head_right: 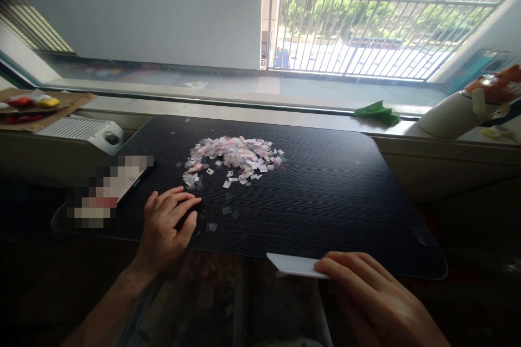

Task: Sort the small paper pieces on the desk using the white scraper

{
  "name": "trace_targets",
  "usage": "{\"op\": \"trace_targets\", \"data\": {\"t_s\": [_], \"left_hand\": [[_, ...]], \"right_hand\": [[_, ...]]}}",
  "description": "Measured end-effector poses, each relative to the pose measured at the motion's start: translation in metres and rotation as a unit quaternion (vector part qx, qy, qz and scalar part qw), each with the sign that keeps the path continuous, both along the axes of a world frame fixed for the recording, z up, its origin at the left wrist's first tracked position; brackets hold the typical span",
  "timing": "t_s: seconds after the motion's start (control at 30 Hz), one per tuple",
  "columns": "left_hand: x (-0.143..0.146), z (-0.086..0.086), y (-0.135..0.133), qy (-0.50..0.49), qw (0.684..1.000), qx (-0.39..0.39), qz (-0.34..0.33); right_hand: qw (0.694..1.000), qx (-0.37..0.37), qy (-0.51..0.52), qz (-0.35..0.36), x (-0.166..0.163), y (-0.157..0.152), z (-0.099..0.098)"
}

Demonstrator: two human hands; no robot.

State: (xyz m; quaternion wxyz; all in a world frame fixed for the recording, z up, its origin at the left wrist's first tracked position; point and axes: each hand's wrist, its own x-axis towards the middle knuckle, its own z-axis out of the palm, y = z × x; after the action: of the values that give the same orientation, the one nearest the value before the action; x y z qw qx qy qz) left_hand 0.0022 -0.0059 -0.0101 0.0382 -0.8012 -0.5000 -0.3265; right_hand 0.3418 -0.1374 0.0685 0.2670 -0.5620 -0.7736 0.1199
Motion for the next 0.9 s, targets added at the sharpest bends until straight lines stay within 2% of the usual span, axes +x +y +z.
{"op": "trace_targets", "data": {"t_s": [0.17, 0.33, 0.47, 0.67, 0.9], "left_hand": [[0.0, 0.0, 0.0, 0.005, 1.0, 0.007, -0.004], [0.001, 0.0, 0.0, 0.001, 1.0, -0.002, 0.003], [0.003, 0.0, -0.002, -0.011, 1.0, -0.012, 0.017], [-0.001, 0.0, -0.003, -0.098, 0.994, -0.009, 0.04], [0.001, 0.003, -0.004, -0.145, 0.988, -0.031, 0.041]], "right_hand": [[1.0, -0.016, -0.016, -0.019, 0.005, 0.0, 0.002], [0.999, 0.008, 0.021, 0.036, -0.009, 0.006, 0.003], [0.999, 0.0, 0.024, 0.026, -0.037, 0.037, 0.003], [0.999, 0.019, -0.047, 0.011, -0.073, 0.083, -0.002], [0.995, 0.046, -0.061, 0.069, -0.087, 0.075, -0.007]]}}
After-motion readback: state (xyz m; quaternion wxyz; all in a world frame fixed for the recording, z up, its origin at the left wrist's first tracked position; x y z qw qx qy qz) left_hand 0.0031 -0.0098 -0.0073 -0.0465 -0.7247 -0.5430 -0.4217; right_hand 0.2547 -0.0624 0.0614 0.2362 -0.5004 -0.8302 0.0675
